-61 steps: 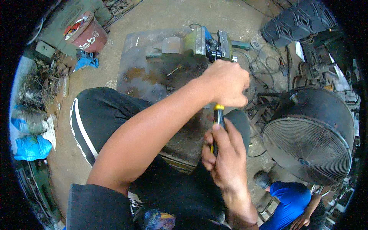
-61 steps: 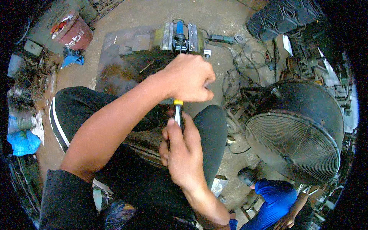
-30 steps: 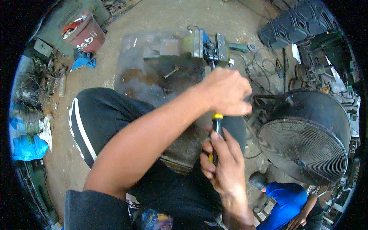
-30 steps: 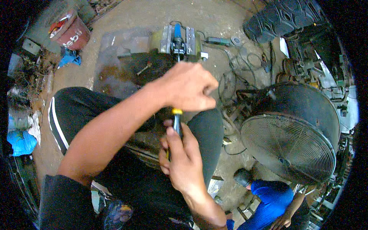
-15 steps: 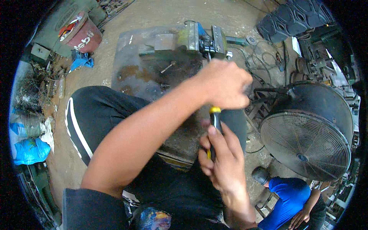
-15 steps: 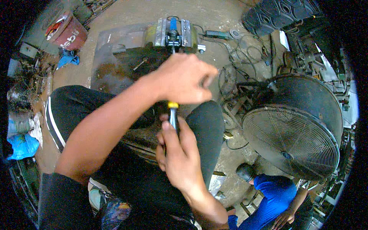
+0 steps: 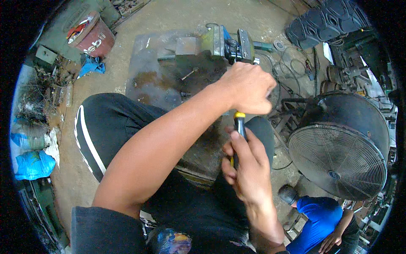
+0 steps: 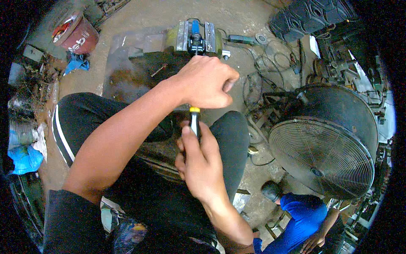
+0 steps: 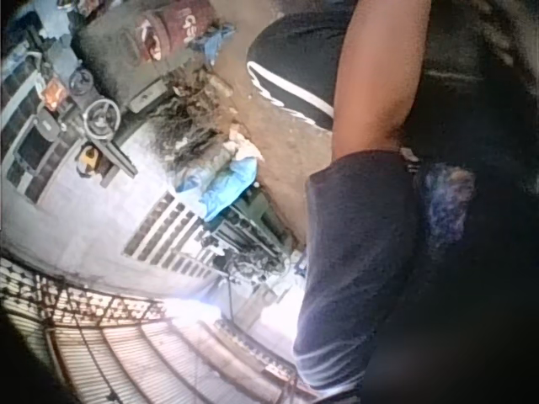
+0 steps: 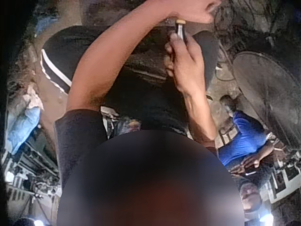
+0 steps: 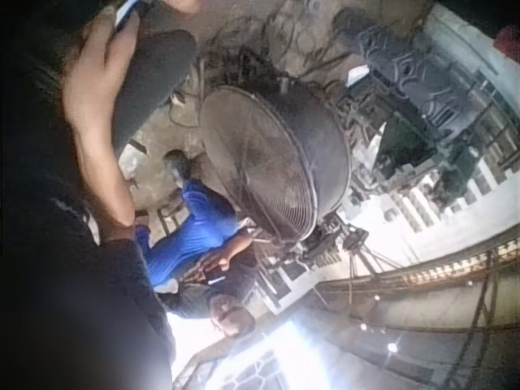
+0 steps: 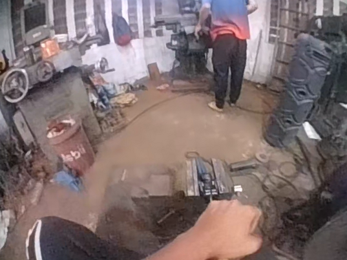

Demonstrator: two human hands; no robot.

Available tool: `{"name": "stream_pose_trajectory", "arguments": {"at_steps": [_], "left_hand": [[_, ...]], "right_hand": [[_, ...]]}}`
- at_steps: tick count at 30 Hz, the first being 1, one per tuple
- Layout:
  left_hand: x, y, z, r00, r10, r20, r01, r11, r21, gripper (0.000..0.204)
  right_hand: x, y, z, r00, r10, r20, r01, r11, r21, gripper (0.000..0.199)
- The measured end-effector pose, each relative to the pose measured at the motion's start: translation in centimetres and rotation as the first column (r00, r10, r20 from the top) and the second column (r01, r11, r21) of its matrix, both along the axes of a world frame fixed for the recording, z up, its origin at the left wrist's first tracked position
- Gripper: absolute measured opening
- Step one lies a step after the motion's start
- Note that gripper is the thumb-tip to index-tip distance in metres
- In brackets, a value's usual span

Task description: The person uses a screwdriver to tighten or loosen a screw on a small bench-mounted machine. They repeatedly turn the screwdriver with both hands while seated, occasionally pausing to reposition the tool.

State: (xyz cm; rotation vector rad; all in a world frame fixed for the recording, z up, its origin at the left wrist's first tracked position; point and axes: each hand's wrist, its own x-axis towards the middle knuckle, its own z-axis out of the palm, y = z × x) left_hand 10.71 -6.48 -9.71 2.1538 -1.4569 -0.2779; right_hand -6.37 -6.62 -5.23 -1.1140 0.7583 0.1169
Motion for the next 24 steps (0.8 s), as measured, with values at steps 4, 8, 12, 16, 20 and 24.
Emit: {"name": "stream_pose_trajectory", "arguments": {"at_steps": [4, 8, 12, 16, 20, 24], "left_hand": [[-0.2, 0.0, 0.2, 1.000, 0.001, 0.001, -0.001, 1.000, 0.027, 0.021], [-0.2, -0.2, 0.5, 1.000, 0.010, -0.009, -0.010, 1.000, 0.019, 0.021], [-0.4, -0.3, 0.8, 1.000, 0.000, 0.026, -0.001, 0.998, 0.061, 0.023], [-0.9, -0.2, 0.7, 1.000, -0.014, 0.008, 0.013, 0.997, 0.080, 0.022], [-1.0, -0.1, 0.2, 1.000, 0.011, 0.004, -0.011, 1.000, 0.004, 0.019], [-0.3, -0.1, 0.1, 0.999, -0.035, 0.033, 0.031, 0.994, 0.104, 0.018]], "right_hand": [[-0.4, -0.2, 0.2, 0.998, 0.027, -0.065, -0.027, 1.000, 0.004, 0.030], [-0.7, -0.5, 0.0, 1.000, 0.010, -0.005, -0.010, 1.000, 0.029, 0.030], [-0.8, -0.6, -0.1, 0.998, 0.013, -0.056, -0.010, 0.999, 0.046, 0.030], [-1.4, -0.7, 0.7, 0.998, 0.021, -0.058, -0.017, 0.997, 0.074, 0.028], [-1.6, -0.7, 0.4, 0.997, 0.010, 0.074, -0.022, 0.986, 0.165, 0.027], [-0.7, -0.7, -1.4, 0.997, 0.048, -0.061, -0.048, 0.999, 0.007, 0.026]]}}
